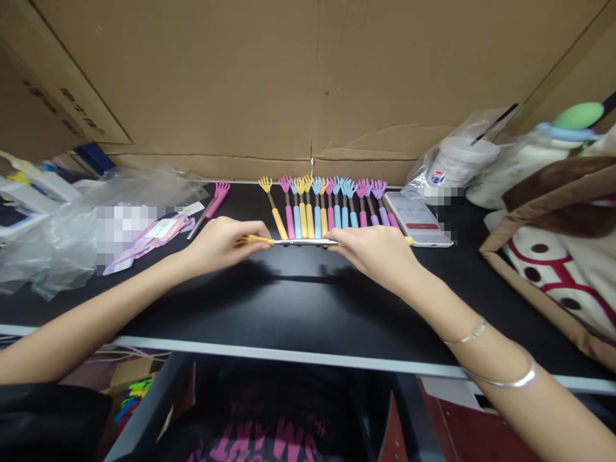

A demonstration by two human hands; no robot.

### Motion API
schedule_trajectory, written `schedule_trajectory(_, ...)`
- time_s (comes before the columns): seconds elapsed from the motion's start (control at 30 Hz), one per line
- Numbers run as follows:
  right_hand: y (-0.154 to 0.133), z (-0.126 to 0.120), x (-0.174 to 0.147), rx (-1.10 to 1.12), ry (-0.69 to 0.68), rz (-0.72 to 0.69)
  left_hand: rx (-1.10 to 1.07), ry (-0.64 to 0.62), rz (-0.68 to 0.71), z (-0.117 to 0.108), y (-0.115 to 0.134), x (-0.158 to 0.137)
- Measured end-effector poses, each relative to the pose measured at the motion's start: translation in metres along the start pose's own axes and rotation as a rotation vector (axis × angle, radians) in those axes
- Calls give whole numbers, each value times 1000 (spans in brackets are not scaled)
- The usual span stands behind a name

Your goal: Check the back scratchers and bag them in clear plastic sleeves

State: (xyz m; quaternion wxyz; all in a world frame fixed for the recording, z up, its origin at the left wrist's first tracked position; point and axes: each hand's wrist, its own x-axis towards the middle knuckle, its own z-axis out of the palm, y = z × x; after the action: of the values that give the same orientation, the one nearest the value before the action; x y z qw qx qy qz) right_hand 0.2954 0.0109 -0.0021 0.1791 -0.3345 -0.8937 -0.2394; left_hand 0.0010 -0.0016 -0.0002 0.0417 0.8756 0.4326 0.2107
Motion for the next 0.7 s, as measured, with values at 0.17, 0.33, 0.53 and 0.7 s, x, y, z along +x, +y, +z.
schedule_trajectory(0.17, 0, -1, 1, -35, -4, -4, 19, 0, -28, 2, -1, 1)
schedule_trajectory(0.33, -10, 1, 1, -53, 42, -35, -21, -6, -27, 6, 4, -1)
schedule_trajectory(0.53, -16, 2, 3, -39, 13, -10, 32, 26, -36, 8, 7, -2)
schedule_trajectory(0.7, -10, -1, 3, 89, -79, 27, 115, 16, -19, 4, 2, 1)
